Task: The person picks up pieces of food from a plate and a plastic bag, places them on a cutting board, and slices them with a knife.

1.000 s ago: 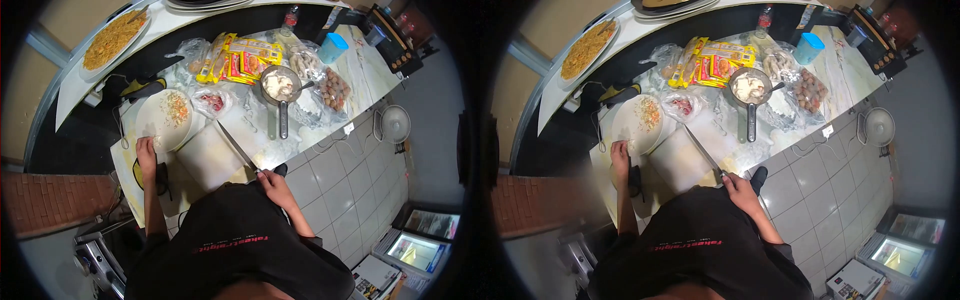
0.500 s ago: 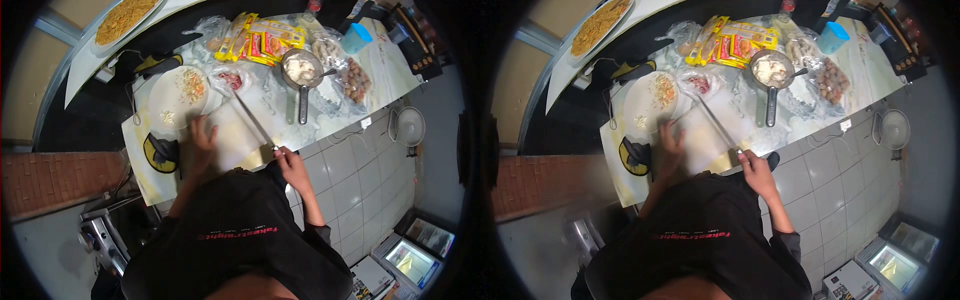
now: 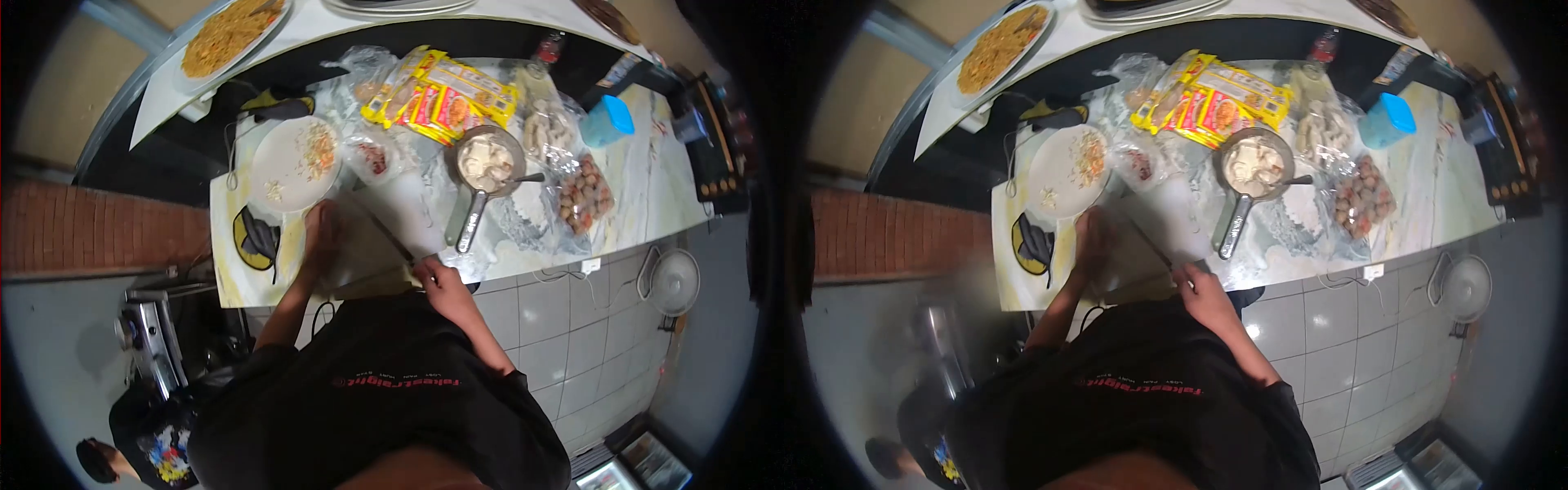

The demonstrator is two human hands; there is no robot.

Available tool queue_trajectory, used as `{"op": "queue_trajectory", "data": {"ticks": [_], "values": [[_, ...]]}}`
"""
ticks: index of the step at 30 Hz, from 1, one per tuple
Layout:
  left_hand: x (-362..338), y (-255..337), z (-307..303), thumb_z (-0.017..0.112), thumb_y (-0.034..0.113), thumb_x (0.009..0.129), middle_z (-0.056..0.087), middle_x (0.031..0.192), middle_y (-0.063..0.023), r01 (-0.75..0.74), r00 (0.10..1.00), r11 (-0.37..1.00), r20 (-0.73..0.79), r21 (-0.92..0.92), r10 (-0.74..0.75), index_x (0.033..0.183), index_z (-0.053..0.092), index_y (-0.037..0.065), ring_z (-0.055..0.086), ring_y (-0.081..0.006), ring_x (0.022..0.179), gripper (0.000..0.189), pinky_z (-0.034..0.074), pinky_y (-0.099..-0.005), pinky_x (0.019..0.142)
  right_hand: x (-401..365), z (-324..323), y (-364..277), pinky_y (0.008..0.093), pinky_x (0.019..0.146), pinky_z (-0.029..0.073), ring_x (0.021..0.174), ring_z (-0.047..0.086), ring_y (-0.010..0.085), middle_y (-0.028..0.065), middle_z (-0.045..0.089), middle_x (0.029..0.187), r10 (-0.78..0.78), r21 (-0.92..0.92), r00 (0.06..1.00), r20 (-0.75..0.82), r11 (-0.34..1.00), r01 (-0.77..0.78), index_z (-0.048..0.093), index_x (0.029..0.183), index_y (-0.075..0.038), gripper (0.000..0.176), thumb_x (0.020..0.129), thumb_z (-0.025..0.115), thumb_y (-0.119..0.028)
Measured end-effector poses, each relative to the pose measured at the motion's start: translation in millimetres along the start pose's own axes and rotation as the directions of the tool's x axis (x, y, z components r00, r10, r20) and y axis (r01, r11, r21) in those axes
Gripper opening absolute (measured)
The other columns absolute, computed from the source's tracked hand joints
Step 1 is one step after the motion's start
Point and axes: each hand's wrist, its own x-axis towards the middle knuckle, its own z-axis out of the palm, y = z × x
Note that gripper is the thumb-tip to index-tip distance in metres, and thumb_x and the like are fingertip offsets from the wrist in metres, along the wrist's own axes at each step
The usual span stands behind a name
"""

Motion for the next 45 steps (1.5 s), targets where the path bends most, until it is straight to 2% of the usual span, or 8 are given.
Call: {"op": "queue_trajectory", "data": {"ticks": [5,6,8,13,16,20,26,45], "values": [[2.3,-27.0,13.7,0.068,0.024,0.093,0.055,0.125,-0.021,-0.129,0.987,0.987,-0.086,0.1,0.137,0.127,0.053,0.002,0.051,-0.0407,0.118,0.044,0.039,-0.052,0.102,24.2,11.4,-7.6,0.0445,0.061,0.046,0.066,0.062,0.0434,0.0284,0.061,0.073,0.095,-0.075,0.993,-0.075,0.992,-0.101,0.062,0.101,0.001,0.033,0.103,0.054,-0.031],[8.6,-21.6,7.4,0.067,0.024,0.093,0.055,0.125,-0.021,-0.121,0.991,0.992,-0.055,0.035,0.122,0.128,0.053,0.002,0.052,-0.0406,0.118,0.044,0.039,-0.0515,0.102,24.7,17.5,-12.9,0.0351,0.056,0.038,0.058,0.045,0.0173,0.0127,0.05,0.063,0.12,-0.051,0.984,-0.134,0.991,-0.128,0.061,0.097,0.001,0.033,0.105,0.053,-0.031],[20.0,-15.8,4.8,0.067,0.024,0.093,0.055,0.126,-0.021,-0.091,0.995,0.995,-0.039,-0.048,0.089,0.128,0.053,0.003,0.052,-0.0406,0.117,0.043,0.04,-0.051,0.101,24.4,33.8,-6.1,0.0314,0.053,0.034,0.056,0.041,0.011,0.0034,0.047,0.061,0.114,0.041,0.967,-0.229,0.993,-0.108,0.061,0.093,-0.001,0.036,0.106,0.052,-0.033],[57.3,-42.9,-9.3,0.066,0.017,0.092,0.06,0.107,-0.0168,-0.247,0.948,0.961,-0.176,0.128,0.267,0.112,0.061,0.003,0.057,-0.0385,0.101,0.024,0.045,-0.0493,0.093,19.1,59.9,3.9,0.0322,0.056,0.04,0.059,0.046,0.0138,0.0067,0.05,0.062,0.238,0.176,0.943,-0.232,0.964,-0.2,0.061,0.094,0.001,0.035,0.106,0.051,-0.031],[115.7,-74.5,-23.6,0.065,0.01,0.09,0.062,0.098,-0.0147,-0.15,0.933,0.985,-0.34,-0.085,0.113,0.103,0.062,0.003,0.059,-0.0359,0.095,0.015,0.046,-0.047,0.09,17.2,67.2,-4.5,0.0284,0.056,0.038,0.06,0.044,0.0087,0.0011,0.049,0.062,0.296,0.216,0.933,-0.205,0.943,-0.252,0.062,0.093,0.0,0.035,0.106,0.051,-0.03],[170.4,-141.3,-13.3,0.067,0.011,0.088,0.062,0.097,-0.013,0.02,0.99,0.952,-0.127,-0.305,-0.061,0.097,0.064,0.004,0.06,-0.032,0.095,0.012,0.046,-0.0428,0.09,8.1,70.6,-17.0,0.0275,0.053,0.035,0.058,0.042,0.007,-0.0011,0.048,0.061,0.293,0.205,0.934,-0.204,0.946,-0.252,0.062,0.093,0.0,0.036,0.106,0.05,-0.031],[186.8,-148.4,-6.6,0.075,0.017,0.083,0.063,0.092,-0.0094,0.054,0.997,0.972,0.068,-0.231,-0.039,0.092,0.067,0.005,0.061,-0.0282,0.097,0.018,0.047,-0.0398,0.092,-5.2,81.5,-23.6,0.0266,0.051,0.031,0.056,0.039,0.0054,-0.0028,0.046,0.06,0.306,0.193,0.913,-0.269,0.946,-0.26,0.063,0.093,-0.001,0.036,0.107,0.05,-0.031],[186.0,-161.4,-27.6,0.074,0.01,0.089,0.071,0.086,-0.0011,0.181,0.983,0.843,0.096,-0.507,-0.154,0.102,0.071,0.003,0.061,-0.0078,0.077,0.016,0.051,-0.0242,0.074,-15.0,82.6,-16.4,0.0278,0.051,0.032,0.055,0.039,0.0063,-0.0023,0.044,0.058,0.269,0.176,0.936,-0.228,0.957,-0.232,0.063,0.093,-0.001,0.034,0.106,0.051,-0.03]]}}
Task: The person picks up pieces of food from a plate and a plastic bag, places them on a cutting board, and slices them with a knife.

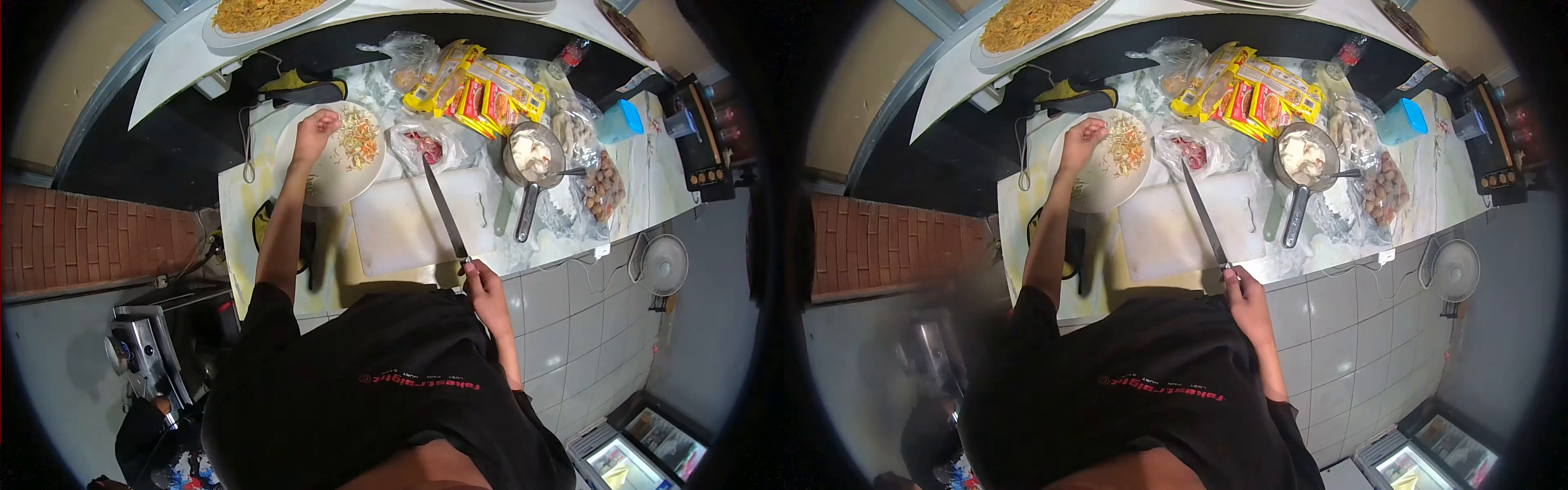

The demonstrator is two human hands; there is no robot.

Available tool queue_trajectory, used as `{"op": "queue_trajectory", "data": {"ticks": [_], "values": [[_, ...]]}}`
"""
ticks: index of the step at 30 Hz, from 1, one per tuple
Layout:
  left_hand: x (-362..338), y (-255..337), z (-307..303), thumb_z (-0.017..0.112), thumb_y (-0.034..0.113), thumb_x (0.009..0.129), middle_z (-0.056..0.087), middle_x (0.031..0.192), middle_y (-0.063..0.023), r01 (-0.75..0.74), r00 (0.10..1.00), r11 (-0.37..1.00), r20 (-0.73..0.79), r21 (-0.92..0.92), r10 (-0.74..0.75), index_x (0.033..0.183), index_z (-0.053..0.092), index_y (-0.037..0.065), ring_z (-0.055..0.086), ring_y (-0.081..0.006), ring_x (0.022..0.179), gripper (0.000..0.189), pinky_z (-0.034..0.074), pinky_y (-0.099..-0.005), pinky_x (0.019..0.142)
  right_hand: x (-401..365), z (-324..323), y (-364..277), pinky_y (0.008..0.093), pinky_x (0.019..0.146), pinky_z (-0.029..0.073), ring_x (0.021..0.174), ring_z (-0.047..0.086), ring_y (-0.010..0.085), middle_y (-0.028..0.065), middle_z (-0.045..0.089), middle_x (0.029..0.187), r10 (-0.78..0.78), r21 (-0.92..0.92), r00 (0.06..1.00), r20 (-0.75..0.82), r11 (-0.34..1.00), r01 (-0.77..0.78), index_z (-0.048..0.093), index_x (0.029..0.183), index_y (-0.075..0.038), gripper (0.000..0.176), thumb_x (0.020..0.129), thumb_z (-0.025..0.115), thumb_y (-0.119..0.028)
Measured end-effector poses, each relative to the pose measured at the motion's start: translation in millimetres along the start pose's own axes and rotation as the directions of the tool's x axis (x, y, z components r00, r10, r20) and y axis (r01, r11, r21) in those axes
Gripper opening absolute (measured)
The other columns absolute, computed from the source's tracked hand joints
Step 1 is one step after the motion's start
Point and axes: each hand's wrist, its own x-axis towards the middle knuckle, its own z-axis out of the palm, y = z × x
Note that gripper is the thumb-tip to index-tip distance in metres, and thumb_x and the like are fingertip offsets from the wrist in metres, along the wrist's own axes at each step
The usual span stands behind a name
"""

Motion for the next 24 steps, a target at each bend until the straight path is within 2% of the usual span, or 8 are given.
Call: {"op": "queue_trajectory", "data": {"ticks": [7,9,10,12,15,20,22,24], "values": [[6.9,-1.8,4.5,0.069,0.007,0.093,0.07,0.086,-0.0007,-0.013,1.0,1.0,0.0,-0.021,0.013,0.105,0.071,0.002,0.061,-0.0069,0.079,0.013,0.05,-0.0228,0.075,-0.5,3.2,-0.1,0.0282,0.05,0.031,0.053,0.038,0.0064,-0.0029,0.043,0.057,0.006,0.014,1.0,0.016,1.0,-0.006,0.063,0.093,-0.002,0.035,0.106,0.051,-0.031],[10.1,-14.4,7.1,0.066,0.007,0.095,0.069,0.091,-0.0001,-0.015,1.0,0.98,0.011,-0.197,0.018,0.108,0.071,0.003,0.061,-0.0069,0.083,0.014,0.049,-0.023,0.077,0.6,4.4,2.6,0.0283,0.05,0.031,0.053,0.038,0.0064,-0.0029,0.043,0.057,-0.006,-0.002,1.0,0.02,1.0,0.006,0.063,0.092,-0.002,0.035,0.107,0.051,-0.031],[8.4,-16.8,6.4,0.066,0.007,0.095,0.069,0.091,-0.0001,-0.011,1.0,0.98,0.009,-0.201,0.013,0.108,0.071,0.003,0.061,-0.0069,0.083,0.014,0.049,-0.023,0.077,0.6,4.3,3.7,0.0283,0.049,0.031,0.053,0.038,0.0064,-0.0029,0.043,0.057,-0.018,-0.015,1.0,0.024,1.0,0.018,0.063,0.092,-0.002,0.035,0.107,0.051,-0.031],[4.7,-15.3,2.8,0.065,0.013,0.098,0.067,0.097,0.0011,0.161,0.986,0.897,0.112,-0.411,-0.125,0.113,0.068,0.003,0.058,-0.0062,0.088,0.018,0.047,-0.0226,0.081,-0.7,4.1,2.0,0.0284,0.049,0.031,0.054,0.038,0.0065,-0.0029,0.042,0.057,-0.004,-0.012,1.0,0.028,1.0,0.004,0.063,0.092,-0.002,0.035,0.107,0.051,-0.031],[-5.9,1.1,4.8,0.065,0.012,0.098,0.065,0.096,0.0019,0.244,0.969,0.789,0.18,-0.563,-0.171,0.117,0.065,0.003,0.057,-0.006,0.087,0.021,0.046,-0.022,0.082,-2.5,5.7,-1.9,0.0287,0.05,0.031,0.054,0.038,0.0069,-0.0027,0.042,0.057,0.009,0.003,1.0,0.017,1.0,-0.009,0.063,0.093,-0.002,0.035,0.107,0.05,-0.031],[-56.0,55.5,40.8,0.067,0.002,0.092,0.066,0.095,-0.0005,0.083,0.994,0.831,0.102,-0.55,-0.032,0.117,0.063,0.005,0.06,-0.0075,0.084,0.025,0.048,-0.0229,0.079,-6.8,4.9,10.0,0.0291,0.051,0.032,0.055,0.039,0.0076,-0.0017,0.043,0.057,0.045,-0.012,0.999,-0.016,0.999,-0.046,0.064,0.093,-0.002,0.035,0.106,0.051,-0.032],[-91.4,69.3,67.8,0.068,0.0,0.091,0.066,0.094,-0.0005,0.038,0.994,0.815,0.105,-0.578,0.028,0.118,0.061,0.005,0.06,-0.0075,0.083,0.028,0.049,-0.0234,0.077,-13.3,3.4,14.3,0.0317,0.053,0.035,0.055,0.042,0.011,0.004,0.047,0.057,0.018,-0.095,0.999,-0.035,0.995,-0.021,0.064,0.094,-0.001,0.035,0.106,0.051,-0.032],[-132.5,89.0,87.4,0.068,-0.002,0.089,0.064,0.089,-0.0016,-0.056,0.987,0.948,0.128,-0.312,0.101,0.12,0.059,0.004,0.061,-0.009,0.083,0.033,0.05,-0.0254,0.078,-23.0,-0.2,21.1,0.0336,0.054,0.037,0.055,0.043,0.0146,0.0077,0.05,0.058,0.023,-0.152,0.997,-0.069,0.988,-0.033,0.064,0.095,0.0,0.035,0.106,0.051,-0.031]]}}
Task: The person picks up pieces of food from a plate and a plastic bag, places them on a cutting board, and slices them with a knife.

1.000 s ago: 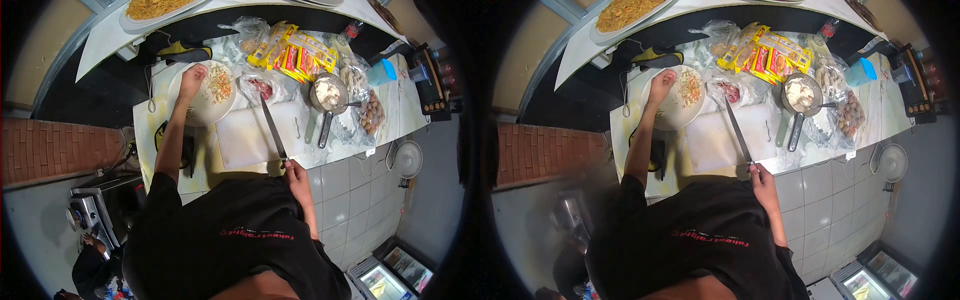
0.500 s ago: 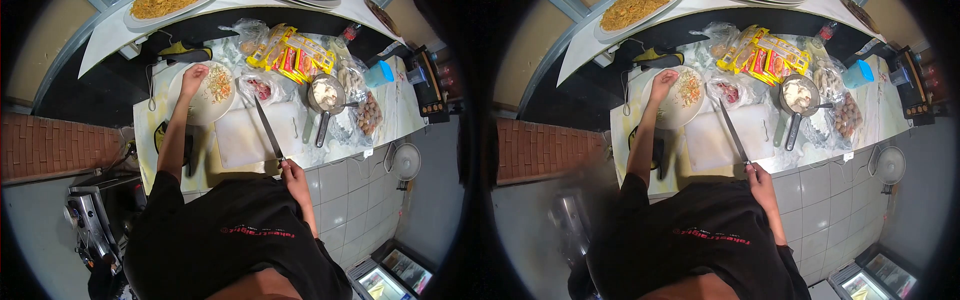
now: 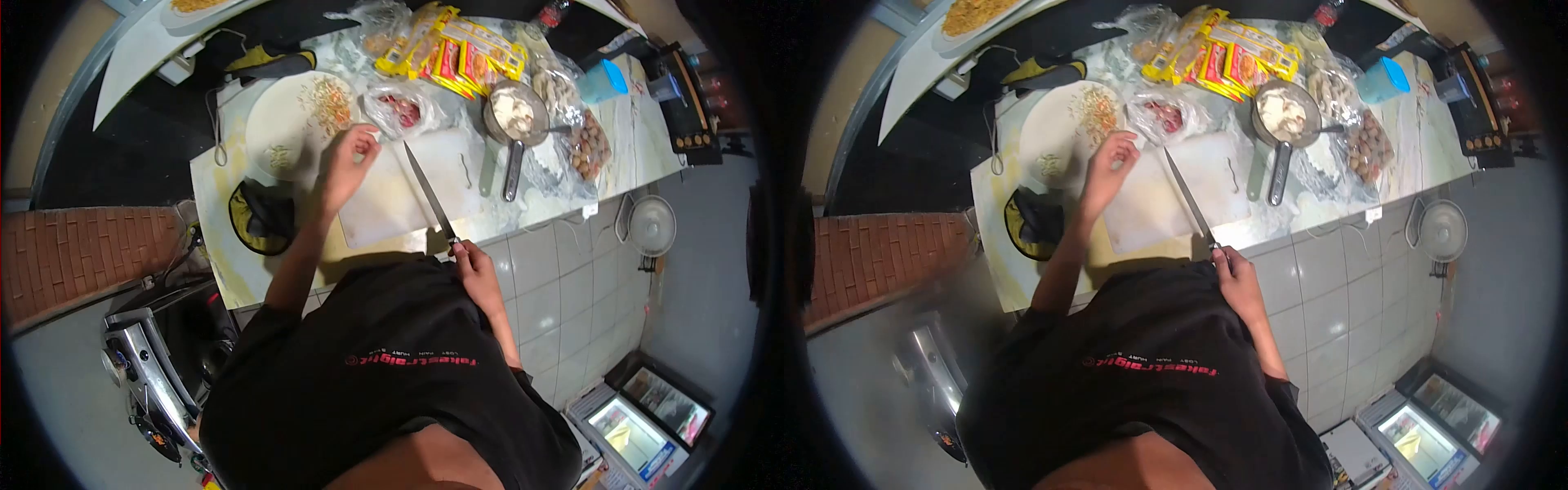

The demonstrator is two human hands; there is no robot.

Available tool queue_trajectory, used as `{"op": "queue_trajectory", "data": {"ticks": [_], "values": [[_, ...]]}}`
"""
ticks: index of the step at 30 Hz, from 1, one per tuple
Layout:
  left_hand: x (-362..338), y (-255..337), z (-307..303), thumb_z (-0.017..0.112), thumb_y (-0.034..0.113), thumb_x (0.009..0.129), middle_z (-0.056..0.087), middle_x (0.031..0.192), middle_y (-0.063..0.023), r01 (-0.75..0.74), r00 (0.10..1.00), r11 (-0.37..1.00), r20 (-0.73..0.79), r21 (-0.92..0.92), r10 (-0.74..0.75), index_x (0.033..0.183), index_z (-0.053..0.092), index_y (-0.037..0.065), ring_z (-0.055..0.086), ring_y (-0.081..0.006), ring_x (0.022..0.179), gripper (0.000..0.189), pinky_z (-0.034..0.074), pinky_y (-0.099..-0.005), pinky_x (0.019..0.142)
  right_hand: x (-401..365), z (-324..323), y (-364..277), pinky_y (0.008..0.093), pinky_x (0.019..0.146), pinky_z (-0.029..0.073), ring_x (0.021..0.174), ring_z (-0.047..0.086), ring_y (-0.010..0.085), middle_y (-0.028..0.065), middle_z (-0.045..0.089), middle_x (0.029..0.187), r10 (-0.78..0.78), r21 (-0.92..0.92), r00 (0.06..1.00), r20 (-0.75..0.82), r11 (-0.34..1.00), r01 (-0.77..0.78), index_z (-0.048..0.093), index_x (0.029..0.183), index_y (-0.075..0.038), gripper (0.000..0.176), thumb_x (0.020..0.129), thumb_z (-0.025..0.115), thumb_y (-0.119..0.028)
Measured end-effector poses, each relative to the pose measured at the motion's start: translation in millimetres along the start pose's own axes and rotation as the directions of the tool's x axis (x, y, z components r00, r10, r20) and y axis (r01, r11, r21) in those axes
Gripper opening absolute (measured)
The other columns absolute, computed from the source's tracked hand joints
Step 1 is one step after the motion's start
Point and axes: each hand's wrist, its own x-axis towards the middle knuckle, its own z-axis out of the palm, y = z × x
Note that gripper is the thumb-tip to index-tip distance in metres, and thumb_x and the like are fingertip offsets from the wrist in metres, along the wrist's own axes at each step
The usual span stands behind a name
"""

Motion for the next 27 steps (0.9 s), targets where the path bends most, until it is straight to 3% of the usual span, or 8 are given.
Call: {"op": "queue_trajectory", "data": {"ticks": [1,2,5,6,10,19,21,27], "values": [[-11.8,4.0,12.3,0.068,-0.003,0.089,0.063,0.086,-0.0021,-0.032,0.999,0.987,0.029,0.155,0.028,0.122,0.058,0.004,0.062,-0.0097,0.082,0.035,0.051,-0.0264,0.078,-3.8,-1.4,3.1,0.0355,0.056,0.04,0.055,0.045,0.0182,0.0115,0.052,0.059,-0.012,-0.055,1.0,-0.022,0.998,0.011,0.064,0.096,0.001,0.036,0.106,0.051,-0.031],[-20.3,2.1,23.7,0.068,-0.003,0.089,0.063,0.086,-0.0021,-0.023,0.999,0.989,0.032,0.147,0.018,0.122,0.058,0.004,0.062,-0.0097,0.082,0.035,0.051,-0.0264,0.078,-7.0,-5.5,3.3,0.0409,0.06,0.044,0.057,0.052,0.0291,0.0187,0.058,0.064,0.028,-0.121,0.999,-0.016,0.992,-0.029,0.063,0.098,0.002,0.035,0.106,0.05,-0.029],[-44.9,-16.4,42.6,0.067,-0.006,0.087,0.062,0.084,-0.0049,-0.047,0.999,0.993,0.031,0.111,0.044,0.12,0.057,0.002,0.063,-0.0127,0.078,0.035,0.051,-0.0279,0.076,-17.6,-12.3,-8.6,0.043,0.063,0.046,0.064,0.06,0.0365,0.0221,0.061,0.069,0.022,-0.152,0.999,-0.036,0.988,-0.027,0.063,0.099,0.003,0.034,0.106,0.05,-0.028],[-47.7,-20.4,45.4,0.067,-0.006,0.085,0.061,0.083,-0.0063,-0.083,0.997,0.988,0.007,0.132,0.082,0.119,0.057,0.003,0.062,-0.0158,0.076,0.036,0.051,-0.0302,0.074,-19.7,-11.0,-5.0,0.0345,0.05,0.032,0.052,0.04,0.0138,0.0079,0.044,0.055,-0.053,-0.141,0.996,-0.074,0.989,0.042,0.064,0.095,0.002,0.036,0.106,0.05,-0.029],[-51.3,-25.9,46.6,0.066,-0.007,0.085,0.061,0.083,-0.0058,-0.137,0.989,0.974,-0.023,0.182,0.143,0.118,0.058,0.003,0.061,-0.0155,0.076,0.035,0.051,-0.03,0.074,-22.5,-12.5,-3.2,0.0362,0.05,0.033,0.051,0.04,0.0155,0.0108,0.046,0.056,-0.064,-0.24,0.995,-0.078,0.97,0.044,0.063,0.095,0.003,0.036,0.106,0.05,-0.028],[-51.8,-27.5,48.4,0.068,-0.006,0.081,0.058,0.08,-0.0056,-0.13,0.991,0.965,-0.012,0.23,0.136,0.118,0.058,0.003,0.055,-0.0174,0.071,0.039,0.05,-0.031,0.07,-24.8,-7.3,-9.4,0.0424,0.059,0.043,0.06,0.053,0.0389,0.0237,0.059,0.069,-0.033,-0.306,0.999,-0.02,0.952,0.026,0.061,0.096,0.004,0.034,0.105,0.051,-0.027],[-52.0,-28.0,48.4,0.068,-0.006,0.081,0.058,0.08,-0.0055,-0.126,0.991,0.967,-0.008,0.222,0.131,0.118,0.058,0.003,0.055,-0.0173,0.071,0.039,0.05,-0.031,0.07,-24.2,-5.7,-11.9,0.0535,0.063,0.045,0.072,0.06,0.0513,0.0308,0.06,0.072,-0.027,-0.328,0.999,-0.025,0.944,0.018,0.06,0.094,0.002,0.032,0.104,0.052,-0.027],[-51.3,-28.1,48.5,0.068,-0.006,0.081,0.057,0.08,-0.0055,-0.128,0.991,0.969,0.0,0.212,0.131,0.118,0.058,0.003,0.055,-0.0174,0.071,0.039,0.05,-0.0311,0.07,-25.6,1.1,-17.7,0.0574,0.064,0.045,0.076,0.061,0.0515,0.0309,0.061,0.073,-0.028,-0.41,0.997,-0.071,0.912,-0.004,0.059,0.095,0.001,0.031,0.104,0.051,-0.027]]}}
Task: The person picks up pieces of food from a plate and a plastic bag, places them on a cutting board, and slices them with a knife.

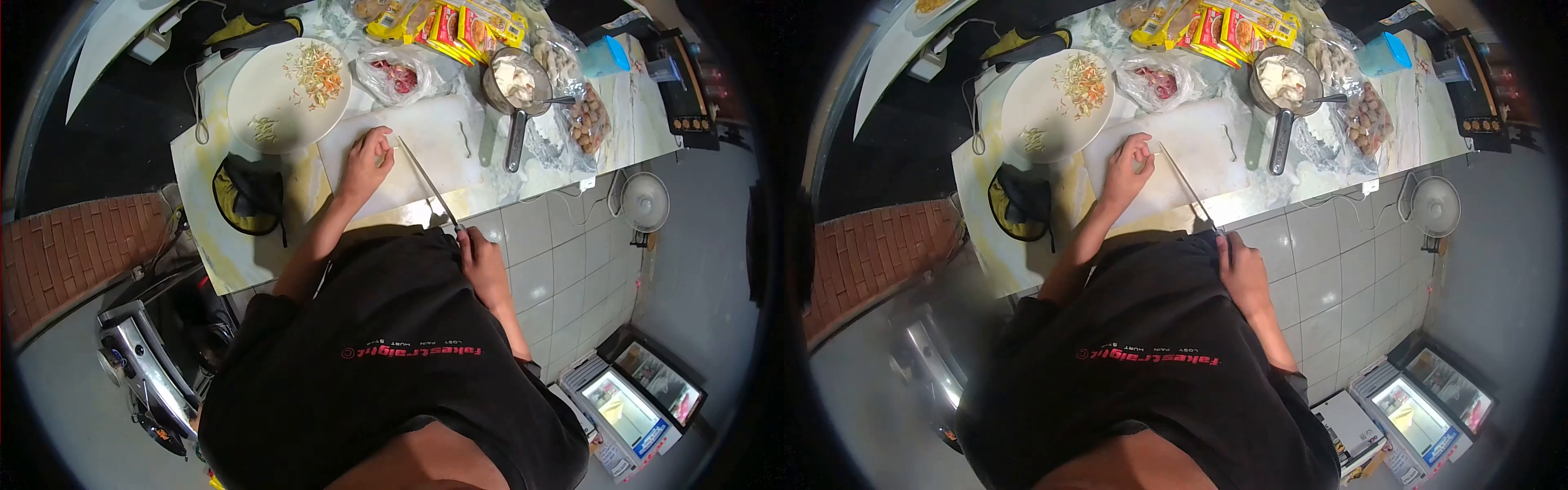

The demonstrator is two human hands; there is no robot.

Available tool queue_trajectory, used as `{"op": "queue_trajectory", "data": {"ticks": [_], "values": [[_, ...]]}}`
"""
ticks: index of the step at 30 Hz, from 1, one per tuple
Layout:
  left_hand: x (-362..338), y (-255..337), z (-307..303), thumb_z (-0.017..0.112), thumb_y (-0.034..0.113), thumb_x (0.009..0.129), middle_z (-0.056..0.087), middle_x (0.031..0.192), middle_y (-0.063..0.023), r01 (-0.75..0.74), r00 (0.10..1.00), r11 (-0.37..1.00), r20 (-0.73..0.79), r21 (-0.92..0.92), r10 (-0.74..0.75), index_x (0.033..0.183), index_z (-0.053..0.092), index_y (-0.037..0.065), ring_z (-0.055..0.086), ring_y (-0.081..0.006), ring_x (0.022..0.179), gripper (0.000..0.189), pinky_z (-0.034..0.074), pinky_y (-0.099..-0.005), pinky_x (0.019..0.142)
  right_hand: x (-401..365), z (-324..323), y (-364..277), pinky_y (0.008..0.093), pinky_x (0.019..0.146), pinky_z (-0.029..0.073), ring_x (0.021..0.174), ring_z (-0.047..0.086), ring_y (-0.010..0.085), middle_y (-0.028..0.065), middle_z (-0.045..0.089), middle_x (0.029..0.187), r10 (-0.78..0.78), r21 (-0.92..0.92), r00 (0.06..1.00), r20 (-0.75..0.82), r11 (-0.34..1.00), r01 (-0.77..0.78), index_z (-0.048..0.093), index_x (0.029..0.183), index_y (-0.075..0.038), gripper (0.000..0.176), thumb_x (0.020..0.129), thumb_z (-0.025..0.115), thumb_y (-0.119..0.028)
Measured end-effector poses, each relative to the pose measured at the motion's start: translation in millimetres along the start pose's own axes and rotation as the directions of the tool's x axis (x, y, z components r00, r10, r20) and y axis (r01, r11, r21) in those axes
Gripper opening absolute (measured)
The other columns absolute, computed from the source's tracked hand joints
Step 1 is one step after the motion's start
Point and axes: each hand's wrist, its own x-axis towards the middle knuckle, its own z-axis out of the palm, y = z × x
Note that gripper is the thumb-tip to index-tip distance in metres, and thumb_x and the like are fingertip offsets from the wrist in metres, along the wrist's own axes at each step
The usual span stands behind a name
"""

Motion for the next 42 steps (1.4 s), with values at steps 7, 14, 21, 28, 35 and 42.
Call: {"op": "queue_trajectory", "data": {"ticks": [7,14,21,28,35,42], "values": [[0.2,0.3,-0.2,0.068,-0.006,0.081,0.058,0.08,-0.0061,0.004,1.0,0.999,0.01,0.037,-0.004,0.117,0.058,0.003,0.056,-0.019,0.072,0.038,0.05,-0.0323,0.071,1.2,2.8,-0.9,0.0572,0.063,0.046,0.074,0.061,0.0516,0.0305,0.062,0.072,-0.031,-0.008,0.999,0.023,0.999,0.031,0.059,0.095,0.001,0.029,0.104,0.052,-0.026],[-0.4,2.0,-1.8,0.068,-0.006,0.082,0.06,0.082,-0.0072,0.012,1.0,0.999,0.024,0.045,-0.013,0.117,0.058,0.003,0.059,-0.0201,0.075,0.038,0.051,-0.0334,0.073,0.4,3.3,-1.2,0.0571,0.062,0.046,0.073,0.06,0.052,0.0302,0.061,0.07,-0.012,-0.026,1.0,0.019,1.0,0.013,0.058,0.093,0.001,0.029,0.104,0.053,-0.026],[-1.5,5.8,-5.6,0.065,-0.007,0.084,0.064,0.1,-0.0113,-0.018,0.998,1.0,-0.056,0.009,0.019,0.118,0.058,0.002,0.064,-0.0271,0.094,0.036,0.051,-0.0371,0.084,-3.7,4.5,2.1,0.0556,0.059,0.043,0.071,0.059,0.052,0.0306,0.059,0.067,-0.018,0.089,0.999,-0.031,0.996,0.021,0.057,0.092,0.002,0.028,0.104,0.053,-0.023],[-7.2,22.4,-5.5,0.072,0.015,0.087,0.058,0.099,-0.0067,0.062,0.994,0.913,-0.105,0.403,-0.021,0.103,0.061,0.009,0.055,-0.0291,0.099,0.021,0.04,-0.0435,0.09,-7.6,7.1,7.3,0.0457,0.058,0.046,0.068,0.062,0.0454,0.0243,0.063,0.071,0.012,0.066,0.999,-0.036,0.998,-0.009,0.061,0.095,0.003,0.033,0.106,0.051,-0.027],[2.1,22.8,12.2,0.075,0.025,0.085,0.058,0.098,-0.0034,0.046,0.998,0.838,-0.068,0.544,-0.011,0.094,0.062,0.011,0.054,-0.0275,0.094,0.021,0.038,-0.0428,0.087,-10.4,9.8,7.0,0.0438,0.055,0.042,0.059,0.057,0.0428,0.024,0.059,0.066,0.017,0.09,0.998,-0.066,0.996,-0.011,0.06,0.095,0.003,0.034,0.106,0.051,-0.028],[0.5,2.3,6.1,0.068,0.017,0.09,0.062,0.099,-0.0046,-0.072,0.997,0.922,0.018,0.381,0.07,0.098,0.067,0.011,0.057,-0.0272,0.098,0.01,0.04,-0.0414,0.089,-10.9,8.2,3.5,0.0437,0.055,0.042,0.057,0.053,0.0438,0.0258,0.057,0.066,0.036,0.109,0.997,-0.068,0.994,-0.029,0.06,0.094,0.003,0.034,0.105,0.052,-0.027]]}}
